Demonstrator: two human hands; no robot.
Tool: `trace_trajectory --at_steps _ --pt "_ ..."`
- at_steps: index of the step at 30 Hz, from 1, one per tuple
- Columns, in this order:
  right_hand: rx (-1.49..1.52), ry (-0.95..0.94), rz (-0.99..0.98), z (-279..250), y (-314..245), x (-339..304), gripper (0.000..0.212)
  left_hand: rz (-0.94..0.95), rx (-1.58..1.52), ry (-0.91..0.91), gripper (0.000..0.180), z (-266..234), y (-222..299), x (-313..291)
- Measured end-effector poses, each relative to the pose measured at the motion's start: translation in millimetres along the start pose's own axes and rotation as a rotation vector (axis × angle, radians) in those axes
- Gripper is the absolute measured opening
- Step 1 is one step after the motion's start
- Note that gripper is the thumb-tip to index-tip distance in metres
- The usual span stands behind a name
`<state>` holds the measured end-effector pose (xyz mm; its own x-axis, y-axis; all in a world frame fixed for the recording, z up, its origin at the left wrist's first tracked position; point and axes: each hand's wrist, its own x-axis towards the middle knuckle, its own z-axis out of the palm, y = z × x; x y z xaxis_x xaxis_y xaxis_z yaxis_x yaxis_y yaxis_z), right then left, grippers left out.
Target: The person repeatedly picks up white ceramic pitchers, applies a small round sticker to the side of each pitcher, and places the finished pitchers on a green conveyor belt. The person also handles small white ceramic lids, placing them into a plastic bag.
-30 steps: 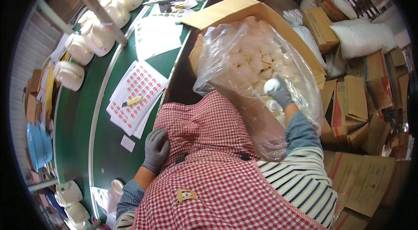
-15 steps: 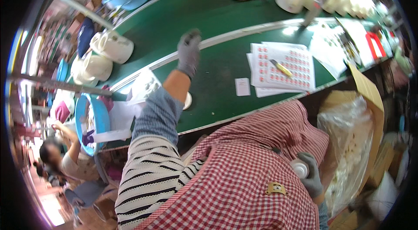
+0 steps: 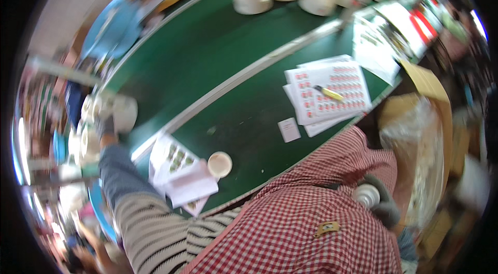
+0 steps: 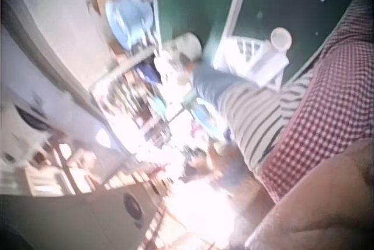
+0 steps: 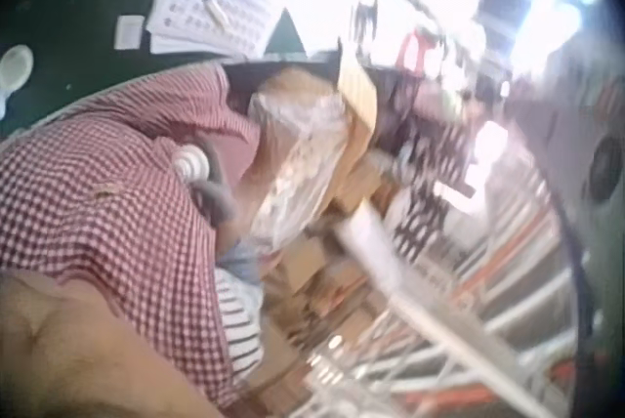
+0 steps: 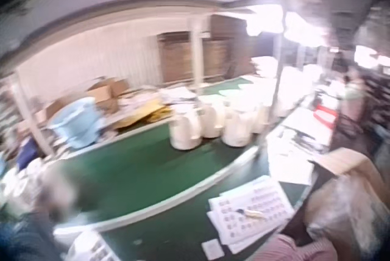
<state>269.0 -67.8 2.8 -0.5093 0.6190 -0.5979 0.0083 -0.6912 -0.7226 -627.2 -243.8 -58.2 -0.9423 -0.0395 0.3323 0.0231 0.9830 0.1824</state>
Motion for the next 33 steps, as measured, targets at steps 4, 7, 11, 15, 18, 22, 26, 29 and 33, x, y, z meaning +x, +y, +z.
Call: trace_trajectory --at_steps 4,7,11,15,18,22,26,29,33 --pt "-0.052 -0.084 0.019 4.9 0.0 5.3 0.081 0.065 -0.238 -0.047 0.061 18.3 24.5 4.2" --pt "0.297 -0.062 0.185 35.6 -13.0 -5.3 0.09 0.08 -0.489 -0.103 0.054 15.0 43.8 -11.3" --pt "0.094 -0.126 0.013 13.7 -7.8 -0.1 0.096 0.688 -0.514 -0.065 0.043 1.5 85.0 -21.8" --pt "0.01 -0.033 -0.255 9.0 -26.5 19.3 0.094 1.007 -0.44 -0.321 0.032 -35.2 158.1 -72.7" --pt "-0.092 -0.069 -0.358 14.5 -37.3 42.4 0.096 0.98 -0.775 -0.674 0.033 -68.7 161.0 -133.4" --pt "-0.06 -0.149 -0.54 15.2 -42.0 82.9 0.088 1.579 -0.853 -0.745 0.043 -177.6 197.4 -278.9" --pt "-0.008 -0.033 -0.629 32.5 -71.3 104.2 0.082 1.9 -1.016 -1.139 0.044 -253.9 221.3 -394.8" --pt "0.207 -0.153 -0.679 29.1 -66.1 123.9 0.068 2.199 -0.886 -1.398 0.037 -286.2 247.2 -460.5" --pt "0.66 -0.482 -0.466 15.0 -39.3 120.0 0.06 2.136 -1.209 -1.593 0.046 -263.9 278.4 -524.9"
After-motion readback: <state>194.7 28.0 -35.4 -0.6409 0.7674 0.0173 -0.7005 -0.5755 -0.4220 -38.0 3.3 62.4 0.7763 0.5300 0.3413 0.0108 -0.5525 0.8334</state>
